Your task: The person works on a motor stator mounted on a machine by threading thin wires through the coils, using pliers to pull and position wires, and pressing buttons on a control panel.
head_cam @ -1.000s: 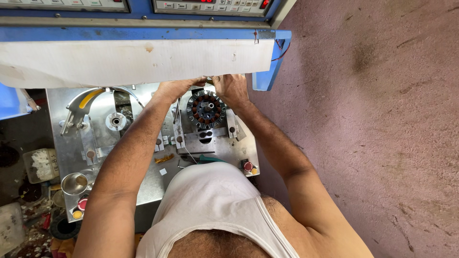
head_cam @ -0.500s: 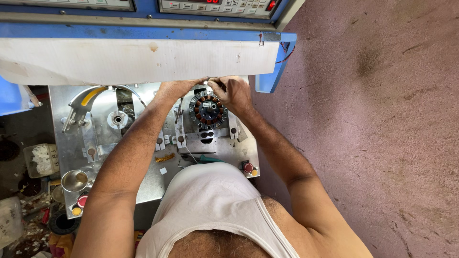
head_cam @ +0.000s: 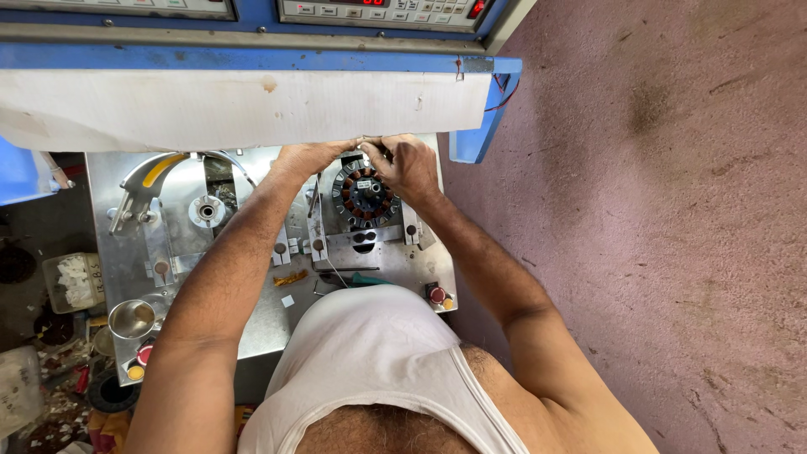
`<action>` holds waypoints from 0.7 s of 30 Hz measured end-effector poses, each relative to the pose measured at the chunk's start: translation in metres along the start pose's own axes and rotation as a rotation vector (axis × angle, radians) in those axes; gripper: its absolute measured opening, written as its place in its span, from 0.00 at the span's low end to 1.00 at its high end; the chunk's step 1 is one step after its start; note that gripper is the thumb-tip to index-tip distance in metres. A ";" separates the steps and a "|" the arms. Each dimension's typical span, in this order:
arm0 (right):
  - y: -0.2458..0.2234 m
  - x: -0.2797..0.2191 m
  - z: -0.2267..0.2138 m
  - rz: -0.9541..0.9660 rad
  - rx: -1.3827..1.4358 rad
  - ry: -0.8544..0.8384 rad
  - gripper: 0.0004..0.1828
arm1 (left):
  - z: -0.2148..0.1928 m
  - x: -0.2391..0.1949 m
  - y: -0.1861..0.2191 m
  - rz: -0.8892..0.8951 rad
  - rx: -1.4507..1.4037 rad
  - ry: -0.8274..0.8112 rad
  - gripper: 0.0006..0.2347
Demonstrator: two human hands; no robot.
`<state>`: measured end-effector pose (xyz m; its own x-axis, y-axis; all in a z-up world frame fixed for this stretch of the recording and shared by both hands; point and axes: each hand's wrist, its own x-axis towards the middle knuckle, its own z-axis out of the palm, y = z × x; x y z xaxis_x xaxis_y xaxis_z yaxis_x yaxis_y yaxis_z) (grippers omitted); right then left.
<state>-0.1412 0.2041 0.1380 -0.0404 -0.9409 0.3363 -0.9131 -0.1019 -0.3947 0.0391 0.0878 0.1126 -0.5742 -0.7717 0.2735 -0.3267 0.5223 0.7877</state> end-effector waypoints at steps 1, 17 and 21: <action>0.002 0.002 0.002 0.072 0.020 -0.034 0.17 | 0.000 -0.002 0.000 -0.080 -0.083 -0.029 0.19; 0.004 0.015 0.007 0.417 -0.126 -0.324 0.24 | -0.001 -0.005 -0.006 -0.395 -0.259 -0.162 0.22; 0.002 0.002 0.008 0.043 0.002 0.017 0.14 | -0.007 -0.004 -0.003 -0.371 -0.355 -0.133 0.21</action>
<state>-0.1394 0.1999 0.1310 -0.0867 -0.9388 0.3334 -0.9094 -0.0621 -0.4112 0.0478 0.0869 0.1129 -0.5661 -0.8166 -0.1128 -0.2644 0.0503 0.9631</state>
